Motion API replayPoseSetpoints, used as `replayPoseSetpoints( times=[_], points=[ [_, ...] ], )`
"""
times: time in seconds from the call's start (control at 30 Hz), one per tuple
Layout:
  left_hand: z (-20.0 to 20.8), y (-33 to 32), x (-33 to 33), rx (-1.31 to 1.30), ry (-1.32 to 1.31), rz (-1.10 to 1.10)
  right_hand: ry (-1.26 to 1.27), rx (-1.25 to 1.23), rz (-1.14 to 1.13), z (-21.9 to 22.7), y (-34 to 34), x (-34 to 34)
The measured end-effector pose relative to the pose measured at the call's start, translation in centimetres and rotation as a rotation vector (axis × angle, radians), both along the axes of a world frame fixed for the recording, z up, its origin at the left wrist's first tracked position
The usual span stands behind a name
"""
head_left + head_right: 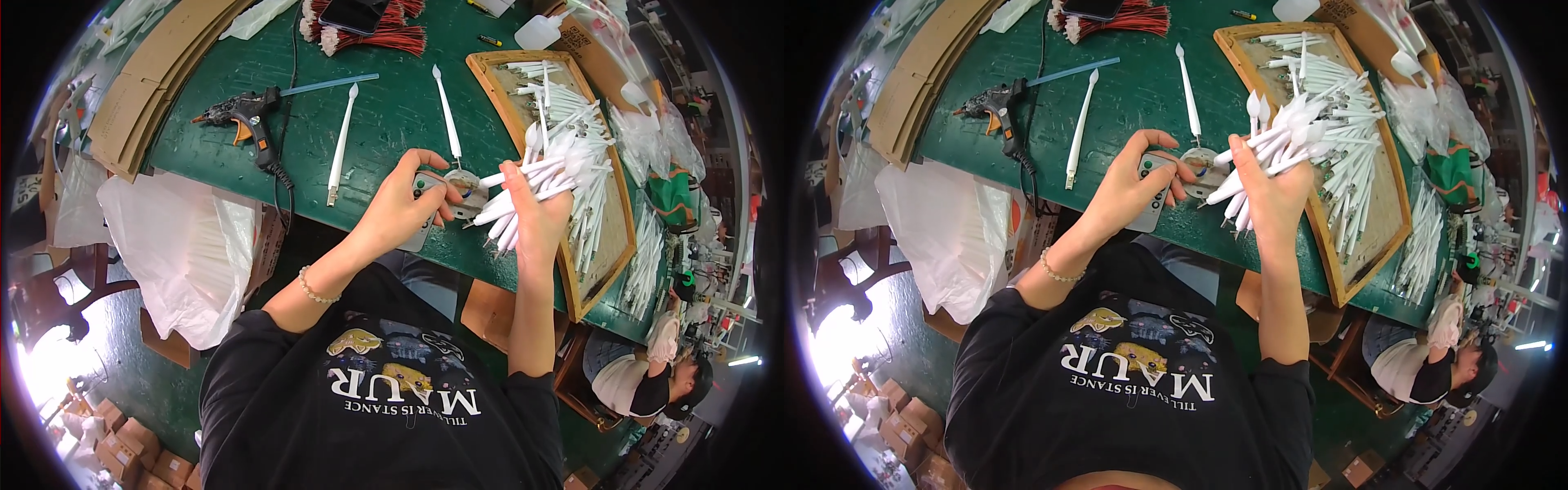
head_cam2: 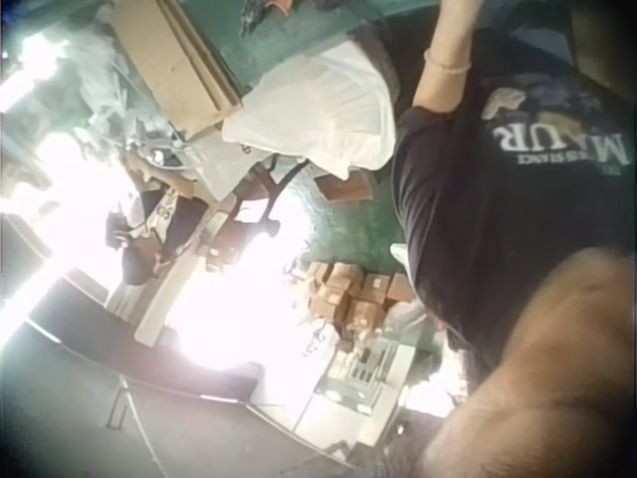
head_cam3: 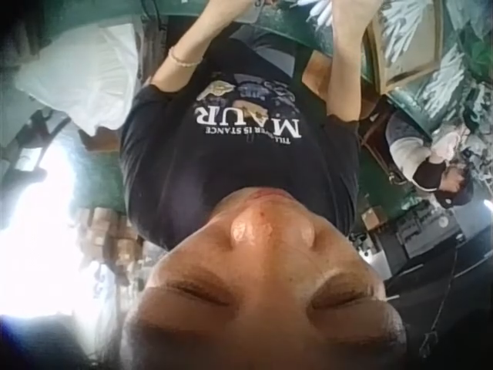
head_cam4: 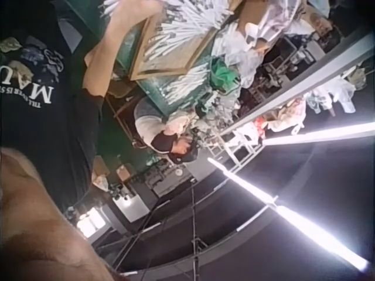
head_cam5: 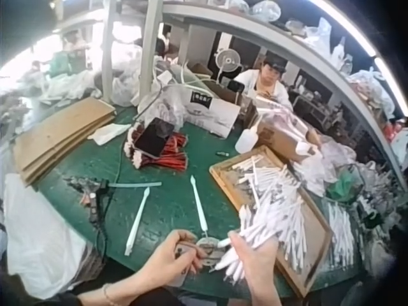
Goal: Assembling small white plastic strips onto a circular hub at a production workbench.
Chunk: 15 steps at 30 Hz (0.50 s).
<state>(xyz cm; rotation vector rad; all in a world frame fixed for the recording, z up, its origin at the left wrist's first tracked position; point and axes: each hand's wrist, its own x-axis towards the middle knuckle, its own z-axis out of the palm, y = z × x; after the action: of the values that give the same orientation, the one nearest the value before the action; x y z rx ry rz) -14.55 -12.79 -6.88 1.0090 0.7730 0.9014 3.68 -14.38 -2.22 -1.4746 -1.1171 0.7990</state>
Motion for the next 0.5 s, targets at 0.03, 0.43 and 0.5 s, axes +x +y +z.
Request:
replayPoseSetpoints(
  times=[0.03,0.43,0.5],
  points=[
    [-0.05,-0.01,-0.02,-0.001,-0.001,0.000,-0.006,-0.004,0.007,0.11,0.03,-0.17],
    [-0.21,-0.18,-0.11,0.010,-0.017,-0.006,-0.044,-0.021,0.055,0.74,0.26,-0.59],
    [-0.21,-0.16,-0.08,0.011,-0.012,-0.003,-0.041,-0.011,0.057,0.69,0.38,-0.75]
  ],
)
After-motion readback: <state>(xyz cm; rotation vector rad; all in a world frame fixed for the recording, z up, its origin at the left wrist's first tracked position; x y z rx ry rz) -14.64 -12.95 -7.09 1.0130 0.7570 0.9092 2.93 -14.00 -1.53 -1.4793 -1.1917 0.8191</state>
